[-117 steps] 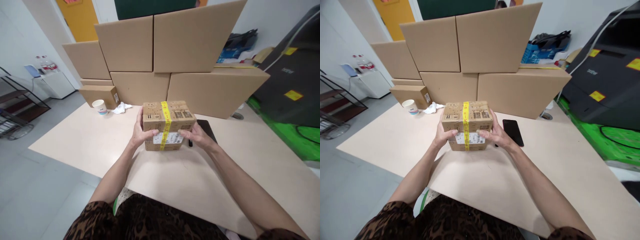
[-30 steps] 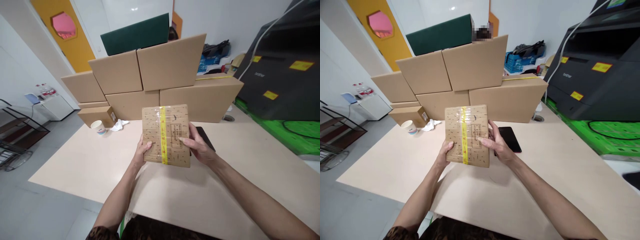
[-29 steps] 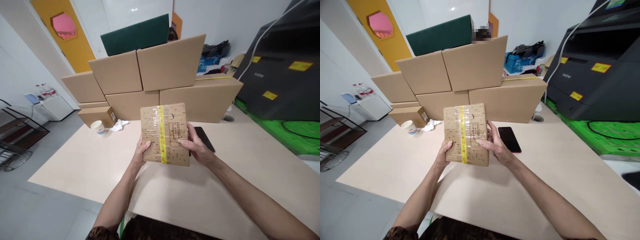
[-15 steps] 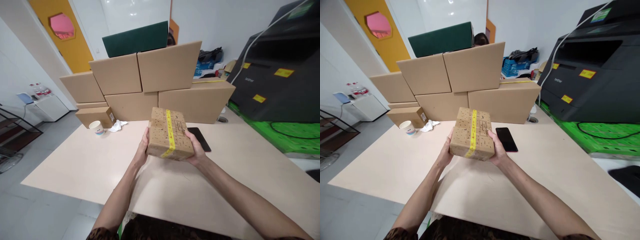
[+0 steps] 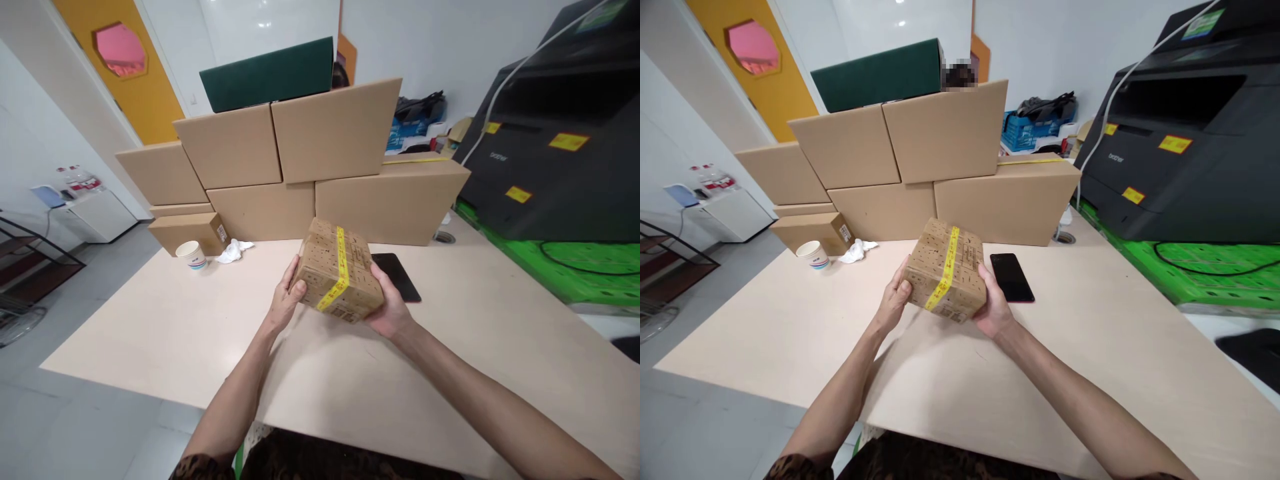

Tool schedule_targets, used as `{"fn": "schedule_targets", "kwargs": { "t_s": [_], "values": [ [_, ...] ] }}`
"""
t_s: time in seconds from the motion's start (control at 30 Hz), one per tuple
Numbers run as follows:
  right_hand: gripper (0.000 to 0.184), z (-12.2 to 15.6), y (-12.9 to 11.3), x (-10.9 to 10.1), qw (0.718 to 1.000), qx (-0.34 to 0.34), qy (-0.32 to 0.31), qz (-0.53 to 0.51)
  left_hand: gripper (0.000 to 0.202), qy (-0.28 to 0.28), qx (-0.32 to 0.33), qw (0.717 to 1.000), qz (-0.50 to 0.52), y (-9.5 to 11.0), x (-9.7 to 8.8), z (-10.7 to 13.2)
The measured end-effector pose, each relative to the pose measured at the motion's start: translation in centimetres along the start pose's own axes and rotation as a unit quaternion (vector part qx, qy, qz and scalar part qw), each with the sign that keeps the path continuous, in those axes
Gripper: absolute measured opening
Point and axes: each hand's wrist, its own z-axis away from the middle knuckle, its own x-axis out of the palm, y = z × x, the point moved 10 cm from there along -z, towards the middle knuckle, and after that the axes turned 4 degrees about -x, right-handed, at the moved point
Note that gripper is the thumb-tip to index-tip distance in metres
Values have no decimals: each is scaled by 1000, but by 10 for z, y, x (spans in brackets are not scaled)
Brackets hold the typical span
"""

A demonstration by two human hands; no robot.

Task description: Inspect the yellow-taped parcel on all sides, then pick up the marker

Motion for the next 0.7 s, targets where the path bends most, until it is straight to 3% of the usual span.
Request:
{"fn": "schedule_targets", "kwargs": {
  "t_s": [0.17, 0.33, 0.4, 0.57, 0.7],
  "values": [
    [37, 3, -8, -4, 998, -41, 38, 1, 86, 21, -30, 999, 36, -8, -5, 0],
    [56, 10, -24, 8, 987, -155, 27, 21, 121, 36, -70, 993, 90, -12, 3, 5],
    [68, 13, -26, 12, 981, -188, 17, 43, 125, 51, -95, 985, 137, -17, 7, 7],
    [80, 16, -18, 15, 974, -213, -12, 72, 84, 51, -105, 966, 231, -19, 18, 7],
    [69, 13, -10, 18, 978, -178, -50, 98, 79, 102, -57, 973, 198, -8, 2, 5]
  ]
}}
